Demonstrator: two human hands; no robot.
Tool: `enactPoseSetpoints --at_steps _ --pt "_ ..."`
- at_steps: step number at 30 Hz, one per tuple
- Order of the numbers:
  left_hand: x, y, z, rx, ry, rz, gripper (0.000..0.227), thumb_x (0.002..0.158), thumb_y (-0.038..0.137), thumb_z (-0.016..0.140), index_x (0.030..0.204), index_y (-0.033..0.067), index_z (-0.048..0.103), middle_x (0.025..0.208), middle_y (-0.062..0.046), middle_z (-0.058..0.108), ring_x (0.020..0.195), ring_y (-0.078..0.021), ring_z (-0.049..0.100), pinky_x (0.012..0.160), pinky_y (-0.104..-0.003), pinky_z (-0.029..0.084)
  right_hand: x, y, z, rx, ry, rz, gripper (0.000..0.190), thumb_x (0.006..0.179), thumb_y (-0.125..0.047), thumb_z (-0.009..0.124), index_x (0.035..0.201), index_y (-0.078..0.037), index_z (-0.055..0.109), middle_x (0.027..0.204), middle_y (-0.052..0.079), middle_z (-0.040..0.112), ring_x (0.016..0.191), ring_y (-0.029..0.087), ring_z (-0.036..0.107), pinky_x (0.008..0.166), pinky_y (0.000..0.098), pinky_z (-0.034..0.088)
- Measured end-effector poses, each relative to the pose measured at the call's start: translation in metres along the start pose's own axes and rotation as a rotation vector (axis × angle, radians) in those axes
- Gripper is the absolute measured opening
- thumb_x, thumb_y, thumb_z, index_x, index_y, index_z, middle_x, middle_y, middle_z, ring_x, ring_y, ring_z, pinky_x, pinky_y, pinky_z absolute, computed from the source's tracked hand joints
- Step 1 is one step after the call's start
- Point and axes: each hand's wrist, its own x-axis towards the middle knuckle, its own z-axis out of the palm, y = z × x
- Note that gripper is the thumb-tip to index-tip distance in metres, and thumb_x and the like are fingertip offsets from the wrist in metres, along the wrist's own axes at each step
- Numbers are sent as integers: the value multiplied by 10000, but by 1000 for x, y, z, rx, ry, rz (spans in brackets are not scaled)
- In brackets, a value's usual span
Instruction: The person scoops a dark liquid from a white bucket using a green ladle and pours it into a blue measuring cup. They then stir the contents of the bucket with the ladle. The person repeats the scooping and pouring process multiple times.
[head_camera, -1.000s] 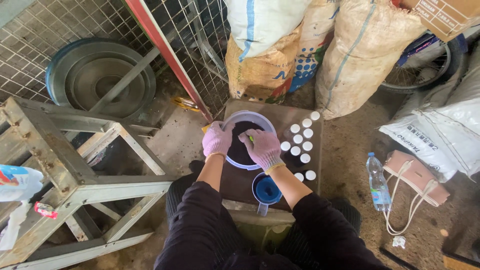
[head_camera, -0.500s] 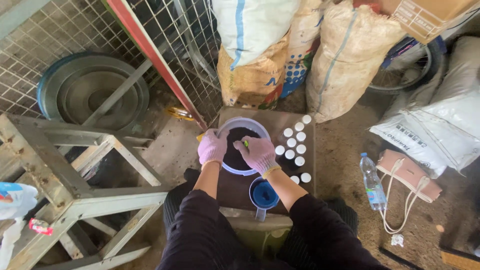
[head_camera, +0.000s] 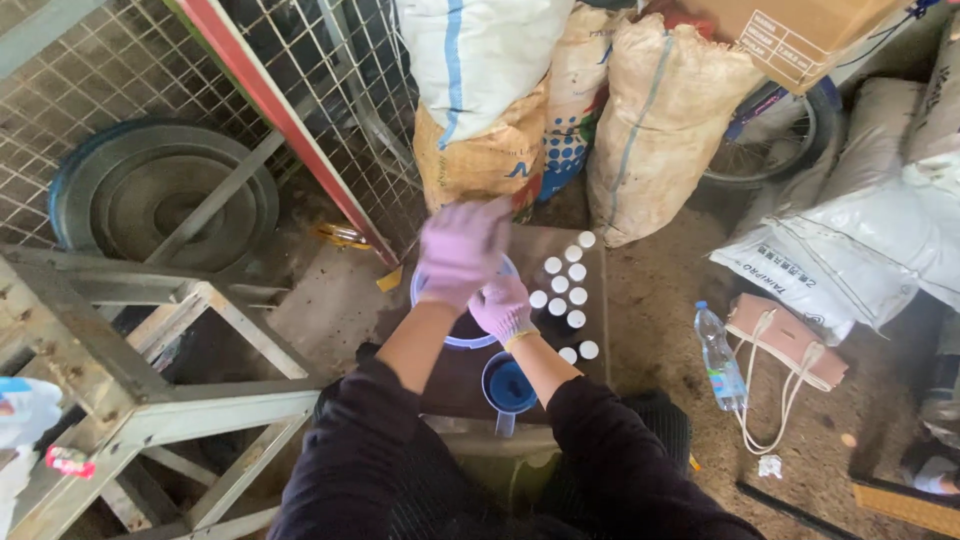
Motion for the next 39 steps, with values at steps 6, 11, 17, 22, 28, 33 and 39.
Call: enactPoseSetpoints --at_steps 6,11,17,22,28,33,39 --pt "65 55 -22 700 54 251 501 1022 447 594 1305 101 367 706 62 513 592 -119 529 506 -282 474 -17 -4 8 -104 -94 55 351 961 -387 491 1032 -168 756 1055 70 768 1092 281 703 952 419 566" --pt "78 101 -45 826 379 40 889 1033 40 444 1649 436 -60 811 -7 527 531 -144 489 763 -514 643 -15 1 19 -179 -157 94 394 951 -442 454 1059 -208 752 1075 36 763 1117 249 692 968 399 550" --pt "65 72 -73 1124 258 591 702 1185 127 498 1703 99 25 573 131 429 430 -8 381 358 -189 442 -17 13 40 -271 -244 148 447 938 -508 411 1092 -256 748 1099 -4 756 1147 210 678 988 374 531" --pt "50 48 -101 -53 -821 -178 469 968 577 438 912 174 670 688 -3 716 614 -200 731 962 -436 559 -5 29 54 -364 -299 181 494 928 -563 375 1119 -296 744 1118 -37 751 1171 177 667 1004 354 515" --pt "-58 -19 -65 287 -1023 -286 561 941 551 475 1435 290 518 1207 -66 664 1154 -296 645 1060 -505 458 16 45 79 -469 -375 228 551 916 -629 332 1151 -345 740 1142 -78 745 1201 138 655 1024 329 496" --pt "-95 -42 -56 304 -965 -417 530 999 605 433 1412 290 539 1307 -42 595 1224 -264 592 1091 -470 443 16 85 96 -160 -159 237 348 889 -663 527 1001 -399 725 750 -28 719 802 268 755 723 393 624" --pt "-128 -53 -40 300 -763 -545 457 1002 468 506 1435 326 471 1391 2 498 1245 -242 561 1033 -454 507 13 85 100 -76 -29 181 321 890 -619 610 907 -324 736 647 43 675 701 303 740 652 413 617"
